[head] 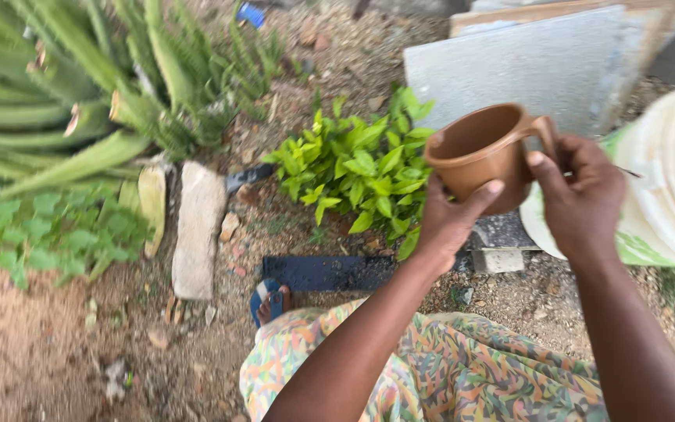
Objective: The person waters a small green plant in a garden by hand using a brown plastic mug to pour water from a white bucket.
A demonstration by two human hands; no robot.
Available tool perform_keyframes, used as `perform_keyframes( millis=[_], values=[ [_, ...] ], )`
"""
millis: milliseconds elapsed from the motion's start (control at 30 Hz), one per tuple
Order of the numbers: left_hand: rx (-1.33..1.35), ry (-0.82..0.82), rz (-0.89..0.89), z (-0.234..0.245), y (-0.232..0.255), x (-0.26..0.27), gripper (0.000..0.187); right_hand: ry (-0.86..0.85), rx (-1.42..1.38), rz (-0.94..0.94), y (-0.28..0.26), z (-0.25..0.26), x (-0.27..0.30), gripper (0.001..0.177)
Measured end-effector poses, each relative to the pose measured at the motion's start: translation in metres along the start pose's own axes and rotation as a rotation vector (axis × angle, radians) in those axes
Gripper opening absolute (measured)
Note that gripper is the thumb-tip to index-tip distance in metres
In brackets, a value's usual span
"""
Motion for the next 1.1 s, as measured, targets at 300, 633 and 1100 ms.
perform_keyframes(
  millis=[300, 633, 1100],
  values=[
    [-0.271, -0.132, 0.172, 0.007, -0.010, 0.014, 0.080, 0.338, -0.384, -0.153, 0.083, 0.096, -0.021, 0.009],
    [-0.541, -0.097, 0.160, 0.026, -0.028, 0.015, 0.055, 0.611, -0.248, -0.441, 0.214, 0.230, 0.013, 0.023],
    [-0.715, -0.144, 0.259, 0.015, -0.055, 0.012, 0.050, 0.447, 0.415, -0.526, 0.239, 0.209, 0.043, 0.028]
  ],
)
Point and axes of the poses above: each hand's wrist, its own x-axis away from the middle knuckle, its own z-axis out of the back of the hand, y = z × x, the point moved 4 cm from there along -x, towards the middle knuckle, and after that the axes turned 7 degrees about z, right-handed, at the moved point
